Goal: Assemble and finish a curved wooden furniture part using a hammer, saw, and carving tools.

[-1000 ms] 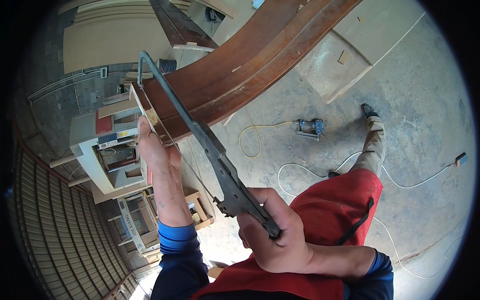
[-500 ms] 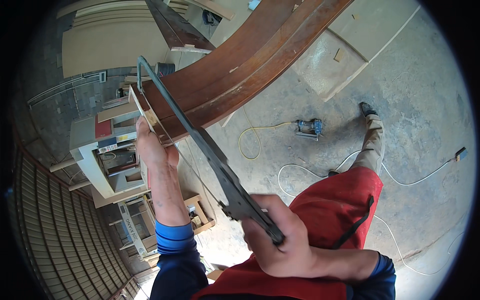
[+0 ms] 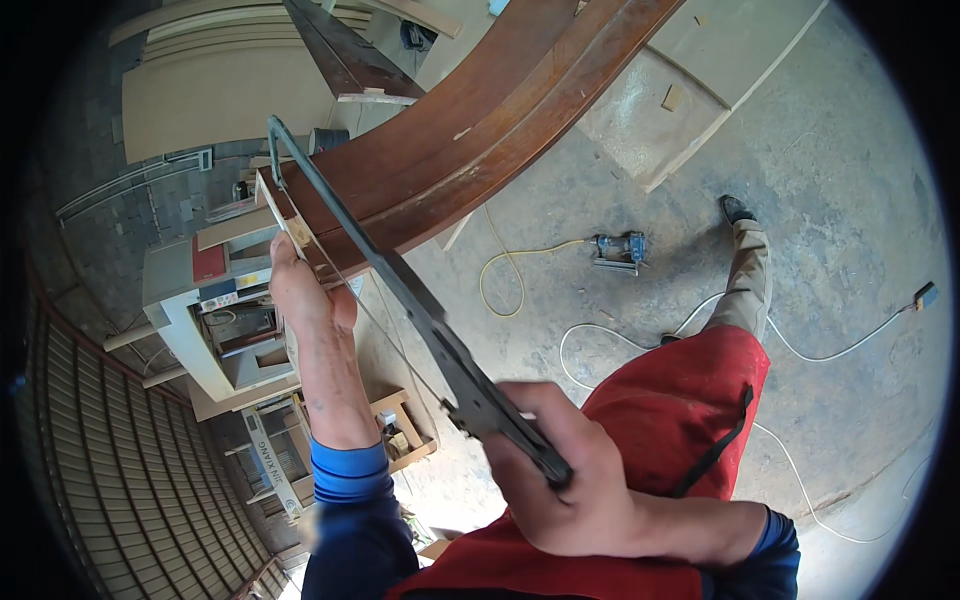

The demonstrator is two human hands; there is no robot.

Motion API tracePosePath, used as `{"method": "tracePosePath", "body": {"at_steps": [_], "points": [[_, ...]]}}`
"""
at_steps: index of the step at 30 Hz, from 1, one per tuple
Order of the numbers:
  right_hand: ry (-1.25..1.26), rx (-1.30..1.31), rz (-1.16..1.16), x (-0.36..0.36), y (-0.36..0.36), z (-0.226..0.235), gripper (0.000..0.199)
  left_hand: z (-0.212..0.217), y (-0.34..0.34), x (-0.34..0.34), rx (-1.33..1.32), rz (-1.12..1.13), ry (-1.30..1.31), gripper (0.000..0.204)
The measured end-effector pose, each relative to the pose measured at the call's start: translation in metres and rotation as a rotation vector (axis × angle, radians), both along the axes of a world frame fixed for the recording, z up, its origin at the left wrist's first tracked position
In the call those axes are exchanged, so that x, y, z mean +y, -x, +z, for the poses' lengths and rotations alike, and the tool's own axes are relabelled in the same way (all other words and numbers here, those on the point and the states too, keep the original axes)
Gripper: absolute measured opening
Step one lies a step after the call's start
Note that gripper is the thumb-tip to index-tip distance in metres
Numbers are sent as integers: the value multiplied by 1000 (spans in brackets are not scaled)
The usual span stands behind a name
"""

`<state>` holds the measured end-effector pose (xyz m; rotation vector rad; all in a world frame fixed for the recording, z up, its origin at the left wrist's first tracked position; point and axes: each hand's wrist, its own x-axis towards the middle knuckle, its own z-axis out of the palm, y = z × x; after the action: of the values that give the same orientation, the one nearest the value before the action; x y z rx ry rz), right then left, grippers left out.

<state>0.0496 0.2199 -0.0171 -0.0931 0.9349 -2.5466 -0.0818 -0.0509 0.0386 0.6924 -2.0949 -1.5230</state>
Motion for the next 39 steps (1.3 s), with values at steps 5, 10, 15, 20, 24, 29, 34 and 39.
{"method": "tracePosePath", "body": {"at_steps": [5,10,15,20,24,29,34,39], "points": [[12,-61,40,-16,11,-4,16,-2,-1,-11,13,6,-9,34],[1,-31,12,-17,9,-5,15,-1,0,-4,11,-5,-17,35],[-1,-21,8,-12,7,-5,13,-1,0,-11,-53,4,21,35],[-1,-42,-4,7,-10,0,13,0,-2,-10,-44,-1,12,35],[48,-97,8,-18,13,-1,14,0,1,-4,-28,0,7,35],[28,-85,32,0,-1,0,15,-2,0,-12,-27,-24,-14,34],[38,-34,-63,-3,-8,0,12,-4,-4,-9,-29,-15,-50,34],[59,-152,42,-8,10,2,9,-5,-1,-21,-22,-64,-47,34]]}}
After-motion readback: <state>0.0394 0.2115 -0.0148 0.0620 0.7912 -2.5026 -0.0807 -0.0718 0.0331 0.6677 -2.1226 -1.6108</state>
